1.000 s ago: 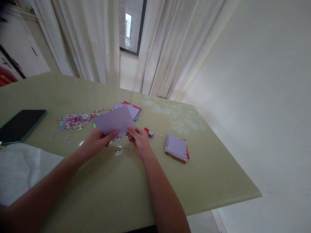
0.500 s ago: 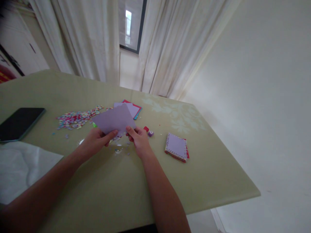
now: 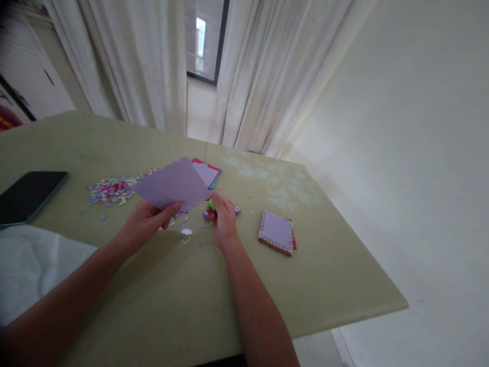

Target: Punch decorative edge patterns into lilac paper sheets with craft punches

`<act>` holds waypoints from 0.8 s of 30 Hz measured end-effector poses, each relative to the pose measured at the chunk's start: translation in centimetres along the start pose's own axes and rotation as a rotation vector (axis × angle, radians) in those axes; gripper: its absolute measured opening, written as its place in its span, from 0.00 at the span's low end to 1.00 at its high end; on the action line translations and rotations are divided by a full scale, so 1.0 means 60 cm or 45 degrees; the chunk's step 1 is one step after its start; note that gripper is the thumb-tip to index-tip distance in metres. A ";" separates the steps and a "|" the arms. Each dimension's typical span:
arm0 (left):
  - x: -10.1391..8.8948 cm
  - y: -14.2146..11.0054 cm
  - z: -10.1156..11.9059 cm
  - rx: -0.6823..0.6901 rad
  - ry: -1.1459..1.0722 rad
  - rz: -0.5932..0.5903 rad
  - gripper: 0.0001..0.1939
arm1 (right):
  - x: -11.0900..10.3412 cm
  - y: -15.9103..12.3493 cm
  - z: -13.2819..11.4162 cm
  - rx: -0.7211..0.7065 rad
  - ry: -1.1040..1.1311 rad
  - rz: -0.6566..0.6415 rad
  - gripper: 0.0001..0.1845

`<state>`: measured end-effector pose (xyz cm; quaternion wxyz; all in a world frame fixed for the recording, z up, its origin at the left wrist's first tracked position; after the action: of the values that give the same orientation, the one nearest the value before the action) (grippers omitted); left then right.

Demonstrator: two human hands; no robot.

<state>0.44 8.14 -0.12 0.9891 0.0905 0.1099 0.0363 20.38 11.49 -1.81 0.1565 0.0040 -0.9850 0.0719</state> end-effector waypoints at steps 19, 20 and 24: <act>-0.049 -0.001 0.038 0.062 -0.073 0.398 0.26 | 0.086 -0.047 0.028 -0.756 -2.044 -0.054 0.26; -0.053 0.000 0.036 0.056 -0.029 0.428 0.25 | 0.096 -0.051 0.035 -0.773 -2.043 -0.102 0.30; -0.054 0.006 0.028 0.087 0.265 0.421 0.24 | 0.119 -0.061 0.051 -0.835 -2.035 -0.182 0.33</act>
<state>-2.38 7.89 2.22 0.9494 0.1364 0.1963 0.2038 12.74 7.53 -1.94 -0.5852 0.0697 -0.7683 -0.2500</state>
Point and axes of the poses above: each hand's wrist, its own y-axis towards the middle knuckle, its own x-axis out of the palm, z = x × y, the point moved 5 cm from there along y, towards the middle knuckle, and after that the axes turned 7 degrees about x, right-handed, at the moved point
